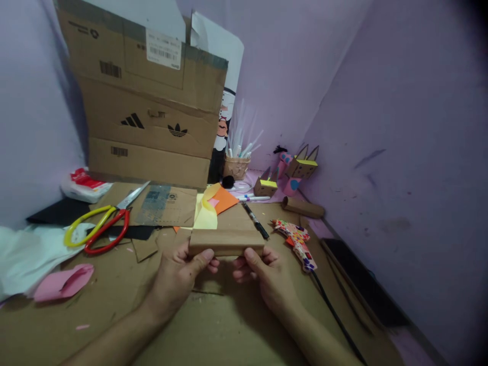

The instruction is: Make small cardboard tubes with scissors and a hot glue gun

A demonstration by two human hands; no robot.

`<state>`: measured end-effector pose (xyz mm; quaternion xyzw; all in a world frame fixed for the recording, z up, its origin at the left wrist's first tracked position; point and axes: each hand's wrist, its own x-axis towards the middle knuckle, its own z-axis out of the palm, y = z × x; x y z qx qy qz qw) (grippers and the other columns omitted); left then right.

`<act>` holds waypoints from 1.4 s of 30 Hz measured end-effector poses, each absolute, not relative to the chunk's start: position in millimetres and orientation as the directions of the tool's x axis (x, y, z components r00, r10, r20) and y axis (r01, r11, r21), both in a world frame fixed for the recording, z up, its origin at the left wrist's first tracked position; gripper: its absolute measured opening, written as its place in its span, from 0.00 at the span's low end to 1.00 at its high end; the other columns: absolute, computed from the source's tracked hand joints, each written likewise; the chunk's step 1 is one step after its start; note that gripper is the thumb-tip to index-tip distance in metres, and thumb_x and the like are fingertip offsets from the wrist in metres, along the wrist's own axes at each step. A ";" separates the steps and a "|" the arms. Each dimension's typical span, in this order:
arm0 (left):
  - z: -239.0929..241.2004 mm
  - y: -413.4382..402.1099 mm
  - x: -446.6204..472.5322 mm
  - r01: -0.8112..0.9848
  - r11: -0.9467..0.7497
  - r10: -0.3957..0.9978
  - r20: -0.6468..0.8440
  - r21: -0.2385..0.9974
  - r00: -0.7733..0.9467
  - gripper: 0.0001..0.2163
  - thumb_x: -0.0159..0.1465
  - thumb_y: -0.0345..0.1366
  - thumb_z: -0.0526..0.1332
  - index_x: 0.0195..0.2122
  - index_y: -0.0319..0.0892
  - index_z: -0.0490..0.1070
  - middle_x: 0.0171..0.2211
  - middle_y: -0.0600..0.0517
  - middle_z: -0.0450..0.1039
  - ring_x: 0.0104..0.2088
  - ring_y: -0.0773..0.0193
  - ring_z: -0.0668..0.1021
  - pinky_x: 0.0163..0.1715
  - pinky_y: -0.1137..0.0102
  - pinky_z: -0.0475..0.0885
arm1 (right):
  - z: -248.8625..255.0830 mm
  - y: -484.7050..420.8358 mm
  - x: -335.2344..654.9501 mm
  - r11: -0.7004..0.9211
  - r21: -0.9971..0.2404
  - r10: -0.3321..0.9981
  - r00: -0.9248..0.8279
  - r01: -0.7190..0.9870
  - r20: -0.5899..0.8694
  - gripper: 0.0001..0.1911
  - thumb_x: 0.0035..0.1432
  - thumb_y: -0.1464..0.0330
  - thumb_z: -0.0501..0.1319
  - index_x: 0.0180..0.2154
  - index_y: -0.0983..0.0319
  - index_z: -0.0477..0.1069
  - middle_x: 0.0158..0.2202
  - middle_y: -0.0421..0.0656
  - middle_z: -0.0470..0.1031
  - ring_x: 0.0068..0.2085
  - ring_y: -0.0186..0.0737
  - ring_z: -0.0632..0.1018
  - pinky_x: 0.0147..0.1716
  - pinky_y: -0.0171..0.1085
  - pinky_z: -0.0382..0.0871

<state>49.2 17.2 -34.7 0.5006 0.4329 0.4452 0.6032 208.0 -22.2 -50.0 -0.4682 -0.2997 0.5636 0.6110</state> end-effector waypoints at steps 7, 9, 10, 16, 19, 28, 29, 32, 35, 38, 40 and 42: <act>-43.0 20.0 49.8 -0.180 0.228 0.892 -0.131 0.957 0.433 0.10 0.49 0.39 0.68 0.29 0.38 0.76 0.25 0.51 0.79 0.25 0.67 0.77 0.28 0.75 0.72 | -53.3 -20.3 209.0 -0.154 -0.880 0.973 0.088 -0.450 -0.215 0.19 0.36 0.58 0.72 0.23 0.67 0.73 0.16 0.40 0.75 0.16 0.32 0.75 0.16 0.30 0.72; -45.1 18.3 50.7 -0.189 0.225 0.891 -0.124 0.956 0.437 0.11 0.51 0.40 0.68 0.31 0.38 0.76 0.25 0.51 0.78 0.26 0.66 0.77 0.29 0.74 0.72 | -52.7 -21.8 204.2 -0.118 -0.898 0.974 0.124 -0.423 -0.187 0.18 0.36 0.58 0.72 0.21 0.67 0.73 0.16 0.40 0.74 0.16 0.31 0.75 0.17 0.29 0.72; -44.9 17.4 51.0 -0.185 0.216 0.898 -0.121 0.959 0.423 0.12 0.51 0.40 0.67 0.31 0.38 0.75 0.24 0.51 0.78 0.25 0.66 0.77 0.28 0.73 0.72 | -52.2 -22.5 202.5 -0.104 -0.908 0.976 0.134 -0.405 -0.171 0.18 0.37 0.58 0.71 0.20 0.67 0.73 0.15 0.39 0.74 0.16 0.31 0.75 0.17 0.28 0.71; -32.6 18.9 49.3 -0.055 0.119 0.942 -0.095 0.991 0.323 0.10 0.49 0.39 0.67 0.26 0.38 0.74 0.19 0.52 0.75 0.22 0.66 0.74 0.22 0.74 0.69 | -46.3 -22.6 215.6 -0.178 -0.903 0.979 0.019 -0.390 -0.201 0.21 0.41 0.54 0.69 0.27 0.65 0.72 0.18 0.40 0.76 0.15 0.33 0.75 0.13 0.29 0.69; -32.0 22.5 46.6 0.028 0.126 0.948 -0.128 0.992 0.292 0.10 0.48 0.39 0.67 0.26 0.37 0.74 0.17 0.53 0.72 0.19 0.69 0.71 0.17 0.77 0.64 | -44.1 -20.9 225.0 -0.148 -0.910 0.981 0.063 -0.387 -0.186 0.20 0.46 0.54 0.66 0.23 0.64 0.67 0.12 0.35 0.71 0.10 0.28 0.69 0.09 0.24 0.60; -32.7 18.1 49.3 -0.057 -0.022 0.931 0.041 0.998 0.362 0.07 0.54 0.38 0.63 0.24 0.39 0.75 0.37 0.49 0.68 0.33 0.62 0.73 0.27 0.72 0.73 | -54.9 -23.0 215.2 0.061 -0.945 0.973 0.232 -0.322 -0.016 0.19 0.47 0.55 0.66 0.23 0.64 0.65 0.10 0.31 0.65 0.14 0.31 0.74 0.17 0.26 0.65; -29.8 17.6 48.9 -0.027 -0.055 0.934 0.061 0.998 0.352 0.07 0.54 0.38 0.63 0.24 0.40 0.75 0.36 0.49 0.68 0.34 0.61 0.73 0.27 0.72 0.73 | -53.3 -23.2 216.1 0.038 -0.943 0.977 0.211 -0.331 -0.035 0.20 0.46 0.54 0.66 0.23 0.64 0.65 0.11 0.32 0.66 0.15 0.32 0.75 0.18 0.26 0.66; -23.8 18.6 45.2 0.085 -0.186 0.925 0.145 0.979 0.351 0.05 0.53 0.35 0.63 0.26 0.41 0.77 0.38 0.48 0.71 0.39 0.57 0.74 0.35 0.70 0.72 | -45.2 -23.0 221.0 -0.119 -0.911 0.980 0.102 -0.396 -0.172 0.23 0.42 0.51 0.67 0.26 0.63 0.66 0.13 0.36 0.71 0.15 0.35 0.75 0.15 0.30 0.69; -26.0 22.2 41.7 0.081 -0.197 0.906 0.150 0.977 0.395 0.05 0.53 0.34 0.64 0.29 0.42 0.78 0.42 0.48 0.71 0.45 0.55 0.73 0.43 0.69 0.69 | -39.9 -21.9 223.4 -0.211 -0.871 0.964 0.052 -0.445 -0.260 0.24 0.43 0.49 0.65 0.27 0.63 0.65 0.11 0.35 0.70 0.11 0.33 0.72 0.09 0.27 0.65; -33.5 24.3 41.9 -0.108 0.039 0.890 0.015 0.993 0.456 0.11 0.54 0.38 0.64 0.37 0.42 0.77 0.47 0.47 0.70 0.46 0.54 0.73 0.46 0.65 0.69 | -42.9 -21.2 220.7 -0.176 -0.881 0.969 0.081 -0.439 -0.234 0.23 0.42 0.51 0.67 0.25 0.64 0.66 0.13 0.37 0.73 0.12 0.33 0.73 0.10 0.27 0.67; -37.9 23.6 43.2 -0.200 0.128 0.881 -0.019 0.971 0.474 0.11 0.56 0.38 0.62 0.39 0.41 0.77 0.50 0.47 0.70 0.47 0.54 0.72 0.49 0.62 0.67 | -47.8 -21.8 217.5 -0.122 -0.904 0.976 0.117 -0.411 -0.185 0.23 0.41 0.51 0.68 0.24 0.64 0.67 0.17 0.41 0.75 0.15 0.35 0.75 0.15 0.30 0.71; -40.3 22.0 43.8 -0.214 0.091 0.892 0.016 0.973 0.453 0.09 0.56 0.36 0.62 0.37 0.41 0.78 0.50 0.48 0.70 0.49 0.54 0.71 0.51 0.62 0.65 | -52.4 -23.0 215.0 -0.070 -0.920 0.980 0.147 -0.386 -0.136 0.22 0.42 0.51 0.67 0.24 0.65 0.68 0.18 0.43 0.76 0.17 0.37 0.77 0.18 0.34 0.73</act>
